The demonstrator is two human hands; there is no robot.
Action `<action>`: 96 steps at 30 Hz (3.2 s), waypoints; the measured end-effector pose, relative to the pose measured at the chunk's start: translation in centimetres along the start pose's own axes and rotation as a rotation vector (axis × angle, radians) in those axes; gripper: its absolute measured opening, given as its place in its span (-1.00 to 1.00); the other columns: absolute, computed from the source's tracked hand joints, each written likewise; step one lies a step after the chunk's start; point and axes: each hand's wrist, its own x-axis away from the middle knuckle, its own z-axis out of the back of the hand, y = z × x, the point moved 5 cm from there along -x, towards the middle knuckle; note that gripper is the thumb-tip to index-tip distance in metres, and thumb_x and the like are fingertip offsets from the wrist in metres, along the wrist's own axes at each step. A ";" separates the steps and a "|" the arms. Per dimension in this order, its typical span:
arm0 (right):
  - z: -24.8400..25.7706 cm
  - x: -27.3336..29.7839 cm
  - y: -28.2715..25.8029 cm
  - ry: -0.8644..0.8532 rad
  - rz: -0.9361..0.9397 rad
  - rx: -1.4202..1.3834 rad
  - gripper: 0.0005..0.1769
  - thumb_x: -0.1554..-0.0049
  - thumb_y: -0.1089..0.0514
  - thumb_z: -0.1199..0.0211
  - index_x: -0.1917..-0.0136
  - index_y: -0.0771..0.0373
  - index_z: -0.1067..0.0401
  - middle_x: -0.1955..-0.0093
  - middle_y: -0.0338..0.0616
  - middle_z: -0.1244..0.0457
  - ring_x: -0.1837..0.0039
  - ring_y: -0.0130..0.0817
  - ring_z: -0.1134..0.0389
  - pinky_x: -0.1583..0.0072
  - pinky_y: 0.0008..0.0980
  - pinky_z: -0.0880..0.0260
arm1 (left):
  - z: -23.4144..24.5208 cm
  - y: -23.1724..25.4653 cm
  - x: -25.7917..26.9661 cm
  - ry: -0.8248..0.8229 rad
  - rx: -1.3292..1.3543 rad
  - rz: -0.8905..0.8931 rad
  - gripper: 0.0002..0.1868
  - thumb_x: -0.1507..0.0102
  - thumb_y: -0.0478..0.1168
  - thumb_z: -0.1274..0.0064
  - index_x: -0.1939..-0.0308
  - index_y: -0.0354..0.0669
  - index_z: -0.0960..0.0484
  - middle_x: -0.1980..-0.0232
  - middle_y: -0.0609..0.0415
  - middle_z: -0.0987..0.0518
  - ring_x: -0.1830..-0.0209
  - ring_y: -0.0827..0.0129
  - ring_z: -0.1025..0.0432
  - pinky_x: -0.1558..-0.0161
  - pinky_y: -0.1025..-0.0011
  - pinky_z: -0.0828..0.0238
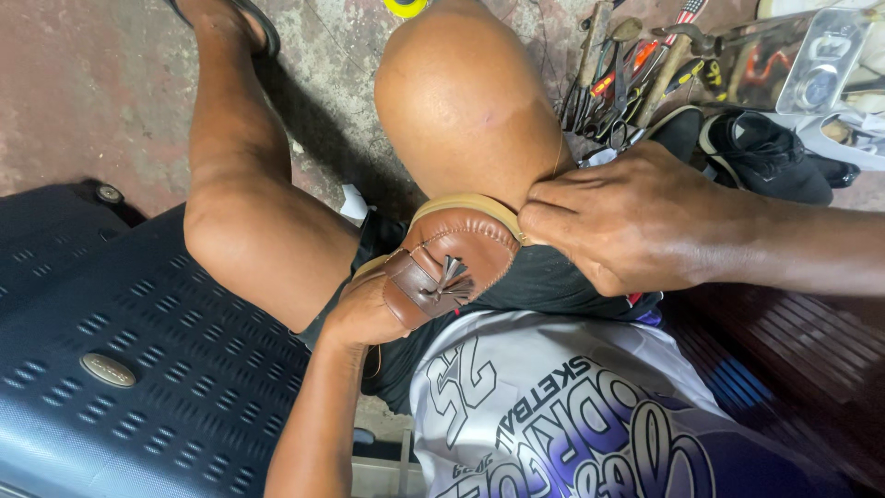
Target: The person is sewing a brown leather shoe using a needle and thread. They repeatedly push the needle through the shoe's upper and pull the thread to create stitches. The person holds the shoe in their left hand and manipulates the needle with their right hand throughout the clip.
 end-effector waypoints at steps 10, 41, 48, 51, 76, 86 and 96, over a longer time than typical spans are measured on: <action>-0.6 0.6 -0.6 0.086 0.015 0.073 -0.73 0.12 0.27 -0.27 0.09 0.31 -0.43 0.18 -0.08 -0.33 0.16 -0.23 -0.47 0.30 -0.27 -0.40 | 1.2 2.4 -0.3 -0.051 0.103 0.170 -0.53 -0.16 0.00 -0.25 -0.12 0.06 -0.55 0.03 0.14 -0.66 0.12 0.28 -0.57 0.09 0.33 -0.48; 0.0 1.2 1.7 0.306 -0.097 0.377 -0.37 -0.02 -0.44 -0.38 0.39 0.11 -0.34 0.45 -0.24 -0.19 0.38 -0.31 -0.32 0.31 -0.31 -0.32 | -1.7 -2.8 2.8 0.278 0.799 0.424 -0.73 -0.17 -0.21 -0.20 0.09 -0.27 -0.66 0.42 0.17 -0.58 0.63 0.61 -0.32 0.63 0.58 -0.17; -0.6 1.7 3.0 0.376 -0.129 0.363 -0.29 0.07 -0.51 -0.40 0.49 0.10 -0.27 0.53 -0.27 -0.13 0.43 -0.34 -0.28 0.32 -0.33 -0.29 | -3.2 -4.1 4.1 0.282 1.098 0.335 -0.70 -0.27 -0.22 -0.14 0.01 -0.39 -0.59 0.38 0.09 -0.55 0.56 0.54 -0.35 0.56 0.56 -0.20; -1.0 2.0 4.5 0.335 -0.186 0.360 -0.24 0.13 -0.58 -0.36 0.53 0.12 -0.27 0.58 -0.26 -0.13 0.51 -0.32 -0.24 0.40 -0.29 -0.23 | -3.7 -4.5 5.0 0.266 1.189 0.270 -0.59 -0.27 -0.23 -0.13 -0.14 -0.37 -0.51 0.21 0.01 -0.57 0.39 0.44 -0.43 0.41 0.48 -0.36; -0.7 3.7 4.2 0.276 -0.240 0.017 -0.30 0.16 -0.45 -0.47 0.48 0.14 -0.24 0.51 -0.25 -0.12 0.44 -0.22 -0.24 0.34 -0.19 -0.22 | 2.4 15.2 -2.6 0.571 -0.435 -0.185 -0.77 -0.31 -0.28 -0.23 -0.02 -0.21 -0.61 -0.06 0.02 -0.61 0.05 0.16 -0.47 0.09 0.28 -0.45; -3.8 2.5 2.2 0.372 -0.204 -0.458 -0.71 -0.03 0.00 -0.52 0.06 0.15 -0.53 -0.02 -0.11 -0.31 0.23 -0.39 -0.38 0.19 -0.37 -0.42 | 2.9 12.3 -1.6 0.568 0.376 -0.143 -0.69 -0.40 -0.42 -0.06 -0.23 -0.28 -0.48 0.24 0.11 -0.52 0.23 0.48 -0.38 0.07 0.46 -0.38; -5.4 7.0 4.8 0.029 -0.436 -1.089 -0.81 -0.13 0.13 -0.35 0.18 0.29 -0.45 0.27 -0.30 -0.32 0.21 -0.59 -0.28 0.16 -0.48 -0.32 | 2.7 16.1 -1.8 0.456 0.156 -0.116 -0.49 -0.32 -0.48 0.02 -0.38 -0.26 -0.39 -0.03 -0.04 -0.68 0.08 0.35 -0.65 -0.01 0.41 -0.60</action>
